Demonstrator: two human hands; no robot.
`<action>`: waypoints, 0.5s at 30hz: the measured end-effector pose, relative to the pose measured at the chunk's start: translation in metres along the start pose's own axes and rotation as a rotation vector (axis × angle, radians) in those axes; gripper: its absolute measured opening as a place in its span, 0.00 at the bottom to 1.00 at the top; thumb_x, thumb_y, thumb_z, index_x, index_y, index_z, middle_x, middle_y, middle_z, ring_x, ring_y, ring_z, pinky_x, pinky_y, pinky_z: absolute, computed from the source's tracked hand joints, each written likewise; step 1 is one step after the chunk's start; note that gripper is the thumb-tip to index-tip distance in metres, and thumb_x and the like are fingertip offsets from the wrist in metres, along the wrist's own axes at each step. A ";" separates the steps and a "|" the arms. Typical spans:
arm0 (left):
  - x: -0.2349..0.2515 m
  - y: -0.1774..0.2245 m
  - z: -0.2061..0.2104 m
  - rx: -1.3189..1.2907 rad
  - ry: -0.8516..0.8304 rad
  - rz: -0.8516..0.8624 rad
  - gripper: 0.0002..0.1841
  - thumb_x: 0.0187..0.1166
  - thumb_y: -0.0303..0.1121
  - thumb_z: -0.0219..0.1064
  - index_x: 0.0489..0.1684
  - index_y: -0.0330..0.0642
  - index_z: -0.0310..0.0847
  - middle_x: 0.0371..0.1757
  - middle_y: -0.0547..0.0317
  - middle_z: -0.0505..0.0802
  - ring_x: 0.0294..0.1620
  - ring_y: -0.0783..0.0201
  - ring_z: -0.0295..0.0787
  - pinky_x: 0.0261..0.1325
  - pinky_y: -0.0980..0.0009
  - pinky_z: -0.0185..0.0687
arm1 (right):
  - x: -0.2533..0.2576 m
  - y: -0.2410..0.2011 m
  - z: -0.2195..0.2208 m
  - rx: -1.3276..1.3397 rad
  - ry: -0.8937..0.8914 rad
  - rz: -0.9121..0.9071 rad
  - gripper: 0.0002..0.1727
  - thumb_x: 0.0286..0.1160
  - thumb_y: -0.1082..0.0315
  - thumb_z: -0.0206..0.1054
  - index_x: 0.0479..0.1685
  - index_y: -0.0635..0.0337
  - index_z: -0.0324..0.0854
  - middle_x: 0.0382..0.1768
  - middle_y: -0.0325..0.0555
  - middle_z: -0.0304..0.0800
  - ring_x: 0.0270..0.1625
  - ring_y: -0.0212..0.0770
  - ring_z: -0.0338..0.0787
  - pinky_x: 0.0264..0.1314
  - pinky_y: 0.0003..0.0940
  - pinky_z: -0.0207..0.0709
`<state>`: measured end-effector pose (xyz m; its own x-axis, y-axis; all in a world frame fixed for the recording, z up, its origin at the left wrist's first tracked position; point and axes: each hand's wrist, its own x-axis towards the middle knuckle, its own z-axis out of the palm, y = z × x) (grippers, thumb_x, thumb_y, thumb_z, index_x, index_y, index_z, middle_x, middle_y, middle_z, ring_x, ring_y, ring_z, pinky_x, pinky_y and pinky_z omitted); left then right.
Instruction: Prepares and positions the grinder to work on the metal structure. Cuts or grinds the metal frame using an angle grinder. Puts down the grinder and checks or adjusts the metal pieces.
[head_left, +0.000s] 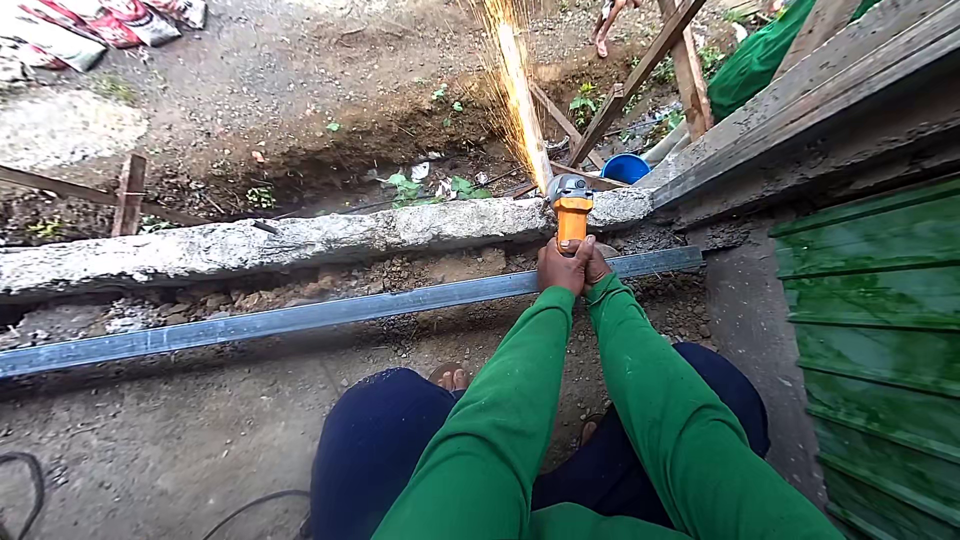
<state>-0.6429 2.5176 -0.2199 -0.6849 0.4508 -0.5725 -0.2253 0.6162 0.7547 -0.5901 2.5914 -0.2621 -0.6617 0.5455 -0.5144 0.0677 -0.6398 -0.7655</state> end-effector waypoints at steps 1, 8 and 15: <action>0.000 0.000 0.000 0.000 0.000 0.002 0.42 0.73 0.68 0.69 0.76 0.41 0.78 0.71 0.41 0.85 0.71 0.45 0.83 0.72 0.42 0.79 | 0.000 0.000 0.000 0.001 -0.003 0.001 0.09 0.75 0.68 0.61 0.47 0.61 0.80 0.33 0.46 0.89 0.38 0.37 0.91 0.46 0.36 0.86; 0.000 0.000 -0.001 0.003 -0.003 0.005 0.43 0.73 0.69 0.68 0.76 0.41 0.77 0.72 0.40 0.85 0.72 0.45 0.83 0.72 0.41 0.79 | 0.000 0.000 0.000 0.020 -0.004 -0.001 0.11 0.74 0.67 0.62 0.51 0.62 0.79 0.33 0.46 0.89 0.38 0.37 0.91 0.45 0.37 0.87; -0.001 0.000 -0.001 -0.003 -0.006 -0.004 0.43 0.73 0.69 0.68 0.77 0.42 0.77 0.72 0.41 0.84 0.72 0.45 0.82 0.72 0.41 0.79 | 0.001 0.002 -0.001 0.003 0.002 -0.006 0.11 0.77 0.66 0.61 0.53 0.61 0.78 0.35 0.47 0.89 0.40 0.38 0.90 0.47 0.38 0.86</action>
<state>-0.6431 2.5161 -0.2191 -0.6801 0.4522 -0.5770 -0.2295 0.6161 0.7534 -0.5894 2.5915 -0.2642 -0.6608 0.5500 -0.5106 0.0615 -0.6384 -0.7672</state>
